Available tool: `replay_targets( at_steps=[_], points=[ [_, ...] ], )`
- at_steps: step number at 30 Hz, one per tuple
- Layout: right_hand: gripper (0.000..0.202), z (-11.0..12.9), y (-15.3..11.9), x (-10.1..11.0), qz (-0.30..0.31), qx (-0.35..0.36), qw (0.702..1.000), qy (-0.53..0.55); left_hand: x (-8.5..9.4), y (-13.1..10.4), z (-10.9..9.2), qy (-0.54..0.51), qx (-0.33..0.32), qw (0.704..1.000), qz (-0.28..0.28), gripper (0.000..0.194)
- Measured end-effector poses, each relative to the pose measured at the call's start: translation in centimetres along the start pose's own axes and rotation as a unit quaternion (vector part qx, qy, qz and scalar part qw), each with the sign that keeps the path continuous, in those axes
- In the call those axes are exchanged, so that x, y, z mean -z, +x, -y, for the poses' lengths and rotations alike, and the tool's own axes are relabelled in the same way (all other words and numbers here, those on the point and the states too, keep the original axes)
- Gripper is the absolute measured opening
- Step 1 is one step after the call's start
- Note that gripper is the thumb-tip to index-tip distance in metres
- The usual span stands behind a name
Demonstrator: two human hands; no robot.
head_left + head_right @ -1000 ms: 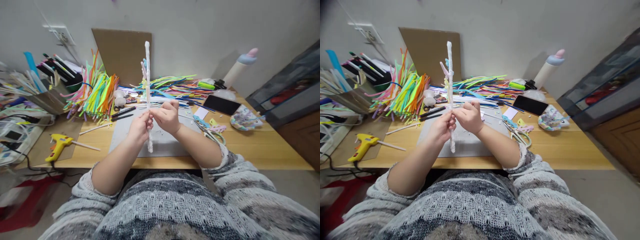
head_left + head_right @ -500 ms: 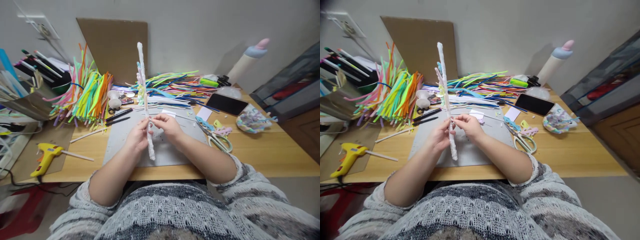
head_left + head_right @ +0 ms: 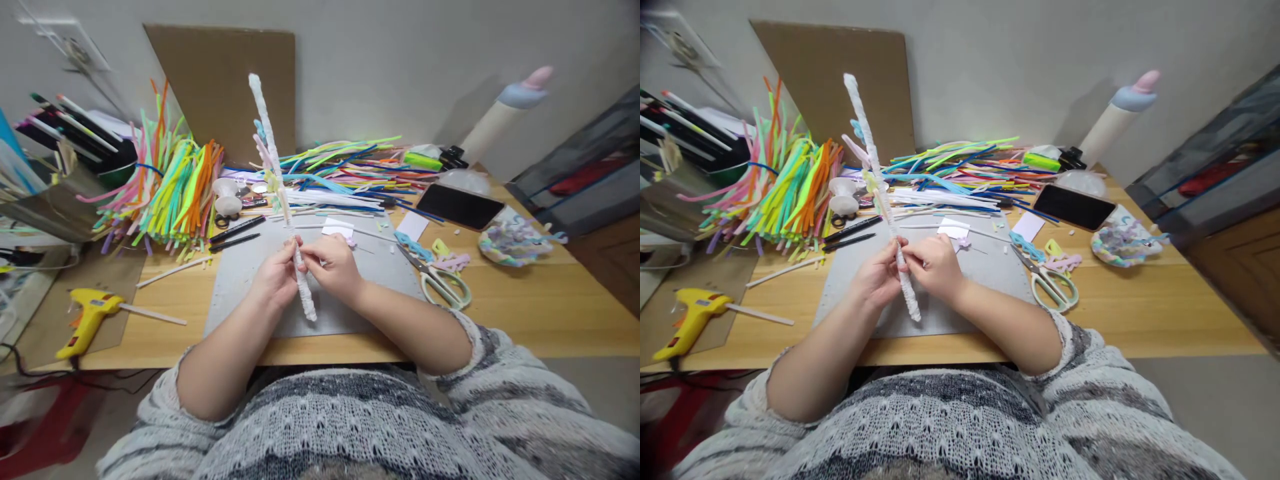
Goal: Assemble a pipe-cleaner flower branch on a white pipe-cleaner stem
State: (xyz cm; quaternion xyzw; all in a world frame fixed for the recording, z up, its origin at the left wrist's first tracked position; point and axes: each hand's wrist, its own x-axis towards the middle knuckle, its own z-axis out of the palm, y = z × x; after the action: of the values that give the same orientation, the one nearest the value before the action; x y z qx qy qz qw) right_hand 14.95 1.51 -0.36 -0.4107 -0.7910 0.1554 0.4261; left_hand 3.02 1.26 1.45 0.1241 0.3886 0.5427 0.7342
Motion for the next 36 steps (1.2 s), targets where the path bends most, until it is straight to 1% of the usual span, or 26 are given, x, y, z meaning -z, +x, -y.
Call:
replay_targets(
  at_steps=[2,3,4,5,7,8,9,11,13,15,17,19,21,22,23,24,25,27,28,29,30,32,34,36],
  points=[
    [0.016,-0.2,0.4,1.1,0.028,0.031,0.998,-0.042,0.4,0.1,-0.1,0.06,-0.045,0.997,0.01,0.008],
    [0.017,-0.5,0.8,1.9,0.028,0.03,0.998,-0.056,0.6,0.1,-0.1,0.088,-0.07,0.994,0.015,0.009],
    [0.019,-1.1,1.2,2.8,0.015,0.01,0.997,-0.071,0.8,0.1,-0.1,0.111,-0.093,0.989,0.018,0.012],
    [0.021,-1.8,1.6,3.7,0.002,-0.024,0.996,-0.086,0.9,0.1,-0.2,0.129,-0.109,0.985,0.02,0.014],
    [0.025,-3.8,2.2,5.4,0.002,-0.114,0.984,-0.135,1.2,0.2,-0.3,0.153,-0.119,0.98,0.029,0.02],
    [0.024,-5.0,2.3,5.9,0.014,-0.158,0.972,-0.176,1.2,0.2,-0.3,0.164,-0.118,0.979,0.037,0.022],
    [0.022,-6.1,2.4,6.3,0.039,-0.188,0.958,-0.21,1.3,0.2,-0.3,0.176,-0.118,0.976,0.046,0.025],
    [0.021,-8.1,2.1,6.4,0.106,-0.22,0.943,-0.228,1.4,0.3,-0.2,0.203,-0.127,0.969,0.055,0.028],
    [0.024,-9.4,1.7,5.8,0.164,-0.231,0.939,-0.194,1.4,0.4,0.0,0.226,-0.146,0.962,0.048,0.029],
    [0.028,-10.0,1.3,5.1,0.196,-0.232,0.939,-0.16,1.5,0.5,0.3,0.247,-0.165,0.954,0.029,0.028],
    [0.03,-10.2,1.1,4.7,0.204,-0.232,0.94,-0.149,1.5,0.5,0.6,0.273,-0.189,0.943,0.002,0.026],
    [0.025,-10.1,1.1,4.7,0.203,-0.238,0.938,-0.146,1.4,0.4,0.7,0.302,-0.212,0.929,-0.025,0.024],
    [0.013,-9.5,1.3,5.1,0.195,-0.245,0.942,-0.121,1.4,0.3,0.8,0.322,-0.227,0.918,-0.047,0.022],
    [0.009,-9.0,1.4,5.4,0.19,-0.249,0.946,-0.083,1.4,0.3,0.8,0.328,-0.23,0.915,-0.054,0.022],
    [0.008,-8.4,1.5,5.6,0.185,-0.256,0.949,-0.021,1.3,0.3,0.8,0.331,-0.23,0.913,-0.06,0.022],
    [0.01,-7.6,1.6,5.8,0.18,-0.263,0.945,0.065,1.3,0.3,0.8,0.332,-0.229,0.913,-0.062,0.022],
    [0.014,-6.7,1.6,5.7,0.175,-0.27,0.932,0.169,1.3,0.4,0.9,0.331,-0.227,0.914,-0.061,0.022],
    [0.02,-5.0,1.5,5.2,0.15,-0.283,0.876,0.361,1.3,0.4,1.1,0.321,-0.22,0.92,-0.054,0.023],
    [0.022,-4.1,1.4,4.7,0.126,-0.29,0.848,0.426,1.3,0.4,1.2,0.311,-0.216,0.924,-0.049,0.023],
    [0.024,-3.4,1.3,4.1,0.095,-0.298,0.828,0.465,1.2,0.4,1.4,0.299,-0.211,0.93,-0.045,0.023],
    [0.026,-2.8,1.2,3.4,0.066,-0.307,0.815,0.487,1.2,0.4,1.6,0.286,-0.203,0.936,-0.04,0.023],
    [0.028,-2.0,0.9,2.1,0.021,-0.318,0.803,0.503,1.2,0.3,1.9,0.264,-0.177,0.948,-0.033,0.023],
    [0.029,-1.7,0.7,1.2,-0.009,-0.32,0.803,0.504,1.2,0.2,2.2,0.248,-0.147,0.957,-0.025,0.022],
    [0.03,-1.6,0.6,0.8,-0.034,-0.317,0.81,0.493,1.2,0.0,2.3,0.232,-0.125,0.964,-0.02,0.021]
  ],
)
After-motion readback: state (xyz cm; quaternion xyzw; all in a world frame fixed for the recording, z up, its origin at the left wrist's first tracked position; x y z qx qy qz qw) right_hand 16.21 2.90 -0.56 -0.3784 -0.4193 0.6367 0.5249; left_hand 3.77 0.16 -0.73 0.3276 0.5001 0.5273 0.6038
